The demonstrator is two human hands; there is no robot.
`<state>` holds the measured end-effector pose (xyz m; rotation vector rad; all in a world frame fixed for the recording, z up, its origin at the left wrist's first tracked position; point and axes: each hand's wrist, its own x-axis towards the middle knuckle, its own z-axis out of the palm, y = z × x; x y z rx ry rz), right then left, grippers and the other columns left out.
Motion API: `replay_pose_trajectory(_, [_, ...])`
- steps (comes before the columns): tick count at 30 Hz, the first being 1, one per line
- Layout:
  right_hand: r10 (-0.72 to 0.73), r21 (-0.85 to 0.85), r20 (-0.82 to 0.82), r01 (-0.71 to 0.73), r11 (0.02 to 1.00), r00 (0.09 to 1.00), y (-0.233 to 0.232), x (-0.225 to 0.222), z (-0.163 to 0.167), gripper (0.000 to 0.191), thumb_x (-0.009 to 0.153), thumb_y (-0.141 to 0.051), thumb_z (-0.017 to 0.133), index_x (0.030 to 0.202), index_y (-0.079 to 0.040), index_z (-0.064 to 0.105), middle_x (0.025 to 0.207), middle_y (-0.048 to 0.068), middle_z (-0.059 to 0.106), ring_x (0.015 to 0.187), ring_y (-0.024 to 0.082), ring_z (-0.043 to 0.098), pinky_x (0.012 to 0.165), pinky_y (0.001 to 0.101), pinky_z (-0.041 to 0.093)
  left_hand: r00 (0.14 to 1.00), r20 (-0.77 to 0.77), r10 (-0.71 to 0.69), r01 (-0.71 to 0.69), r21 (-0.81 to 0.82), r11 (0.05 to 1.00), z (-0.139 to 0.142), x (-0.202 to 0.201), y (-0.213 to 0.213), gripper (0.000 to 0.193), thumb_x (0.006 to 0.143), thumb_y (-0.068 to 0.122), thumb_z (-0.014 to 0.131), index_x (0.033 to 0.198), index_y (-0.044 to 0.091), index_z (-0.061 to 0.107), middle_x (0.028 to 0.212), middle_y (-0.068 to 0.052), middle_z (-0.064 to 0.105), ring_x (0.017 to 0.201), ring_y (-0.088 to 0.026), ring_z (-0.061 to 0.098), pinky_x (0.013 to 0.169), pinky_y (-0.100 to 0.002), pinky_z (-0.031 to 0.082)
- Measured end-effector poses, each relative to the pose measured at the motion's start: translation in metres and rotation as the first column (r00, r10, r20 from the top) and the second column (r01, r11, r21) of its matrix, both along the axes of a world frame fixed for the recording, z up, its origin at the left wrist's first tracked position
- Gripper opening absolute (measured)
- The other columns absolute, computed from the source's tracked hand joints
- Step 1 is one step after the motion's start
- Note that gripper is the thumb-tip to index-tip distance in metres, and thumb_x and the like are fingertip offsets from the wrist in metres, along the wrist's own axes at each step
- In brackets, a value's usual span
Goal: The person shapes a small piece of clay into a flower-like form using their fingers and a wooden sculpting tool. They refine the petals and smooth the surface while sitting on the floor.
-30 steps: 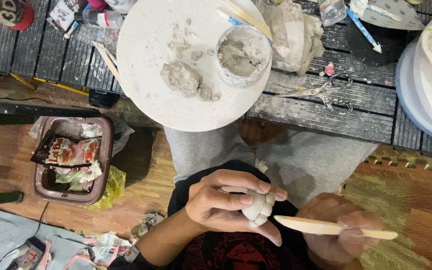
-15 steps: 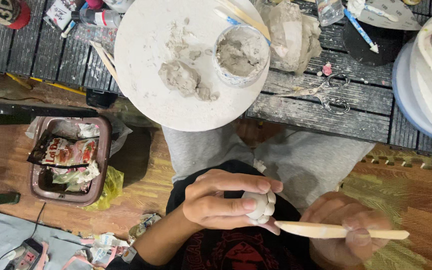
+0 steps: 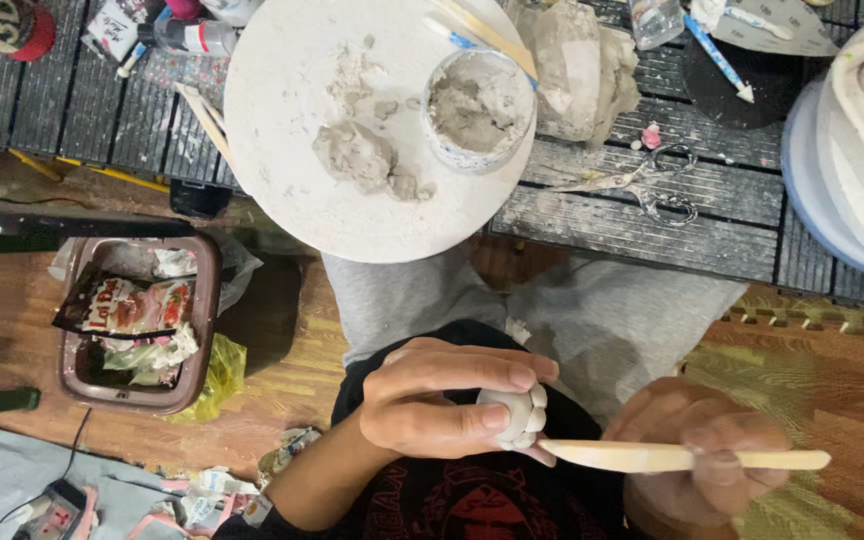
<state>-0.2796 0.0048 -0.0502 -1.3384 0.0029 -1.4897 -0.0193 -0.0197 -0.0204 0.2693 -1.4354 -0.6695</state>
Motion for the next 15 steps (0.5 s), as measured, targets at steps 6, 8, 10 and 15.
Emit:
replay_pose_trajectory(6, [-0.428, 0.196, -0.077, 0.435, 0.879, 0.900, 0.016, 0.024, -0.002, 0.013, 0.104, -0.007, 0.059, 0.109, 0.004, 0.064, 0.070, 0.017, 0.071, 0.046, 0.021, 0.070, 0.046, 0.0344, 0.059, 1.000, 0.012, 0.007, -0.007, -0.033, 0.999, -0.009, 0.002, 0.000, 0.052, 0.082, 0.009, 0.092, 0.123, 0.002, 0.060, 0.118, -0.021, 0.067, 0.103, -0.039, 0.078, 0.082, -0.045, 0.069])
replay_pose_trajectory(8, [-0.464, 0.155, -0.050, 0.466, 0.871, 0.884, 0.008, 0.026, 0.001, 0.012, 0.101, -0.007, 0.059, 0.103, 0.004, 0.063, 0.067, 0.015, 0.071, 0.046, 0.019, 0.072, 0.044, 0.0322, 0.059, 1.000, -0.007, 0.029, -0.030, -0.056, 0.998, -0.015, 0.001, -0.002, 0.052, 0.083, 0.011, 0.091, 0.124, 0.001, 0.060, 0.118, -0.021, 0.066, 0.103, -0.035, 0.077, 0.083, -0.043, 0.069])
replay_pose_trajectory(10, [-0.535, 0.074, -0.135, 0.547, 0.834, 0.834, -0.017, 0.026, 0.011, 0.011, 0.102, -0.008, 0.059, 0.100, 0.003, 0.062, 0.070, 0.016, 0.069, 0.050, 0.019, 0.073, 0.046, 0.0318, 0.060, 0.997, 0.017, 0.079, -0.078, -0.053, 0.996, -0.022, 0.001, -0.006, 0.052, 0.083, 0.013, 0.091, 0.124, 0.000, 0.061, 0.118, -0.021, 0.067, 0.102, -0.031, 0.078, 0.082, -0.041, 0.069])
replay_pose_trajectory(15, [-0.599, -0.232, -0.602, 0.603, 0.764, 0.528, -0.089, 0.034, 0.072, 0.015, 0.107, -0.008, 0.065, 0.111, 0.006, 0.065, 0.097, 0.020, 0.071, 0.083, 0.025, 0.076, 0.068, 0.0320, 0.066, 0.939, 0.236, 0.251, -0.292, 0.163, 0.942, -0.032, 0.019, -0.009, 0.048, 0.087, 0.015, 0.090, 0.124, 0.004, 0.062, 0.129, -0.018, 0.070, 0.115, -0.031, 0.076, 0.093, -0.036, 0.068])
